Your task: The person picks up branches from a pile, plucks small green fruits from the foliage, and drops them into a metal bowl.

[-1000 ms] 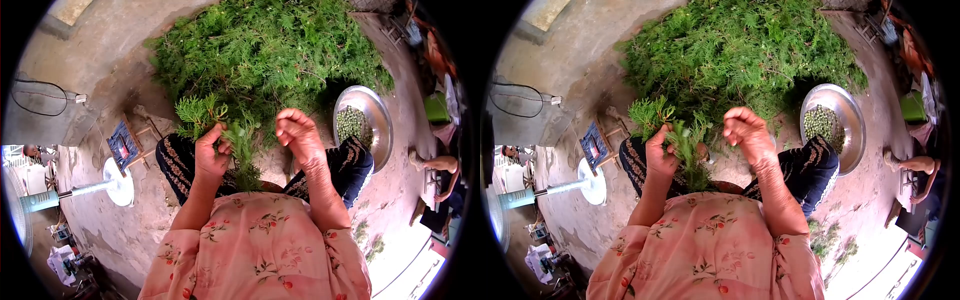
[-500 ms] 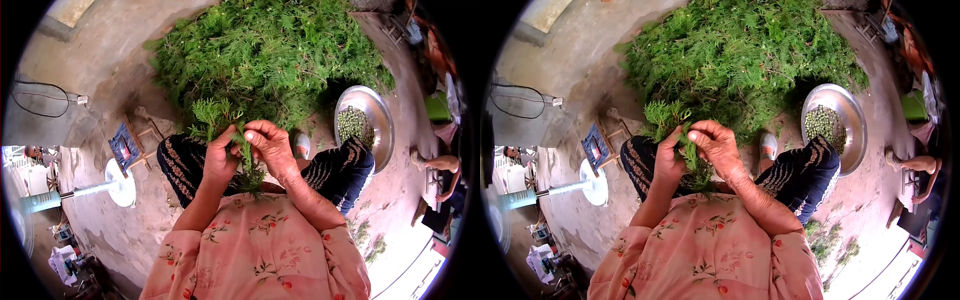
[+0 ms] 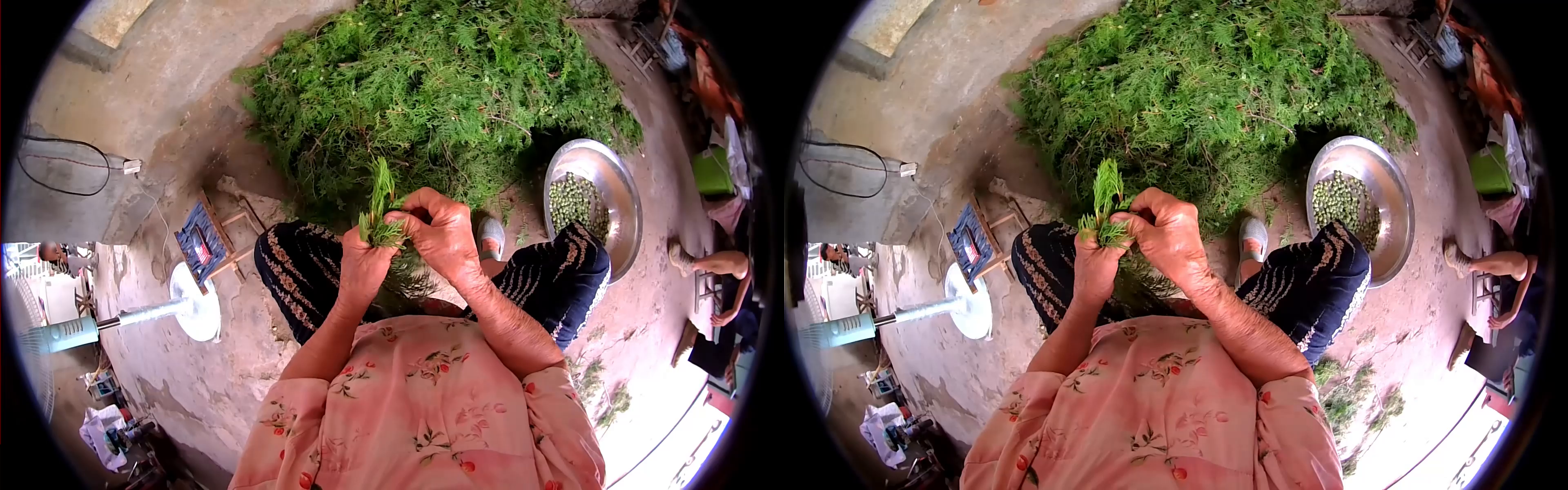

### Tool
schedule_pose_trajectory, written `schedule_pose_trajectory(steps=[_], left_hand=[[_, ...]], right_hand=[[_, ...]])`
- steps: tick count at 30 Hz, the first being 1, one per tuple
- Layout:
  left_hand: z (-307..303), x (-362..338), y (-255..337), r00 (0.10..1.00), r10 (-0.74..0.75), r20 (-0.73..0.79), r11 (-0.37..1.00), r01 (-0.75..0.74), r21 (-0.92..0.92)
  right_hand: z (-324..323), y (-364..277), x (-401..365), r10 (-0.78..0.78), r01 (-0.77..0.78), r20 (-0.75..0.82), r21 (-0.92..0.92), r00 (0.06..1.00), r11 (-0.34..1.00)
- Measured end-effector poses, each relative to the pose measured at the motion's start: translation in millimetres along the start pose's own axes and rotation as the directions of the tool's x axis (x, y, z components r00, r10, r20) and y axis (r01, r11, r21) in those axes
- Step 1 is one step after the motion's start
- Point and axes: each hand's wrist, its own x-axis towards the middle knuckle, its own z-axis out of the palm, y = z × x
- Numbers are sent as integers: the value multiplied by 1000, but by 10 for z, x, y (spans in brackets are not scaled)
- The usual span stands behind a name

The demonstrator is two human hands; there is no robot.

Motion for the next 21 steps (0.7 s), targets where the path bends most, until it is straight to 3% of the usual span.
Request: schedule_pose_trajectory(steps=[1,2,3,4,5,7,8,9,12,15,19,21], left_hand=[[6,-7,8,999,9,-52,996,-14,-90],[-40,-67,102,994,106,-22,930,-91,355],[-63,-75,101,994,104,-20,930,-90,357],[-77,-75,103,980,197,-31,916,-173,363],[-89,-65,108,956,290,-42,894,-255,368],[-121,-24,96,993,17,-117,998,-11,55],[-180,26,26,992,-112,-51,953,93,-290],[-227,68,-36,976,-210,56,781,201,-591],[-217,67,22,995,-74,72,669,103,-736],[-250,116,2,995,-44,87,591,96,-801],[-301,146,-66,980,118,161,509,79,-857],[-332,156,-114,977,116,177,526,91,-846]], right_hand=[[-5,0,12,-1,1,-1,1,1000,1000],[-14,2,27,71,-78,76,102,995,992],[-24,9,32,134,-164,158,196,978,967],[-52,20,36,136,-165,155,197,979,966],[-98,40,51,184,-252,194,433,964,865],[-203,78,79,235,-384,306,786,923,484],[-264,36,90,281,-307,179,796,943,521],[-374,83,116,201,-228,141,823,969,520],[-593,2,134,265,-155,28,868,964,473],[-626,267,52,342,-228,-6,735,940,639],[-423,732,3,453,-409,171,760,875,505],[-341,757,-6,439,-438,221,754,871,489]])
